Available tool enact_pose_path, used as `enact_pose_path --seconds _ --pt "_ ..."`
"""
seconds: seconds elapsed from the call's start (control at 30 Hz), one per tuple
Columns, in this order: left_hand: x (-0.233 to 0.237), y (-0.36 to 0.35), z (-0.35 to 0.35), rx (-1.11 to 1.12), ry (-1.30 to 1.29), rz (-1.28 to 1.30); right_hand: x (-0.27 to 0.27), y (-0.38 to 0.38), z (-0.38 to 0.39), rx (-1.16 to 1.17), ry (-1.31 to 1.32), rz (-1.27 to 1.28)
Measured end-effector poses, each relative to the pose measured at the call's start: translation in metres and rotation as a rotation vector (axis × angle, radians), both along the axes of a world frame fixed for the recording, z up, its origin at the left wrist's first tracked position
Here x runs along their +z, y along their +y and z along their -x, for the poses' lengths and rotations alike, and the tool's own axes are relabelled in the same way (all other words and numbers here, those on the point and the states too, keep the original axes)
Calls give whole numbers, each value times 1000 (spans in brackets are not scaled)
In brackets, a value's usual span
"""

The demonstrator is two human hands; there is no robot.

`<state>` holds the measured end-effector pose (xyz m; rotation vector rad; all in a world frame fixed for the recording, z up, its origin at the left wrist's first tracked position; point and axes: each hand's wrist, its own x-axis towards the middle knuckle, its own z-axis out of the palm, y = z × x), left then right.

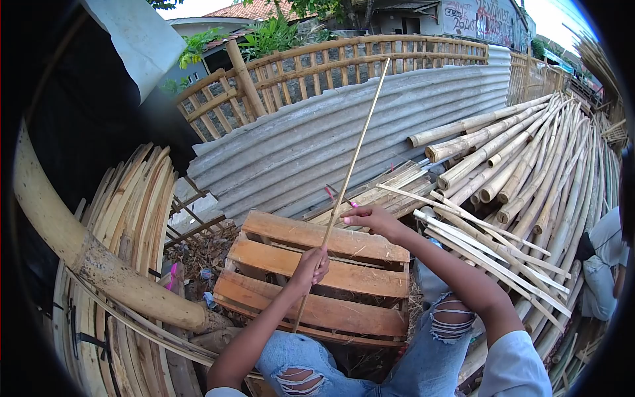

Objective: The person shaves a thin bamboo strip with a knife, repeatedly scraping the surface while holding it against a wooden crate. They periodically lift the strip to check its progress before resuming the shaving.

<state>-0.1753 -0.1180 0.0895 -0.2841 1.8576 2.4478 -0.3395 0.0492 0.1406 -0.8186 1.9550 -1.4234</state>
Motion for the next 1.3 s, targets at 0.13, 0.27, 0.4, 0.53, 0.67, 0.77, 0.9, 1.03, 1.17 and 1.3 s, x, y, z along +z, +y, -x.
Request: enact_pose_path --seconds 0.13,0.27,0.4,0.53,0.67,0.77,0.9,1.03,1.17,1.3 --pt "8 7 4 -34 -16 39 -9 -21 -18 30 -90 170" --pt "15 15 7 65 92 193 10 -24 -12 -38 -44 307" --pt "17 15 -4 31 60 192 31 -16 11 -243 -8 419" --pt "12 5 -6 -49 -27 50 36 -7 14 -362 499 288" --pt "11 1 -5 61 17 98 16 7 24 -488 509 263" --pt "12 -2 -3 67 50 53 -1 16 44 -588 176 443" --pt "7 -4 0 75 60 -17 -2 17 35 -514 182 416" --pt "5 -3 2 67 39 -11 7 2 -5 -183 447 300" --pt "11 1 0 87 31 3 5 -7 -29 173 802 -78" --pt "11 1 -1 96 56 95 1 -15 -42 209 1001 -207"
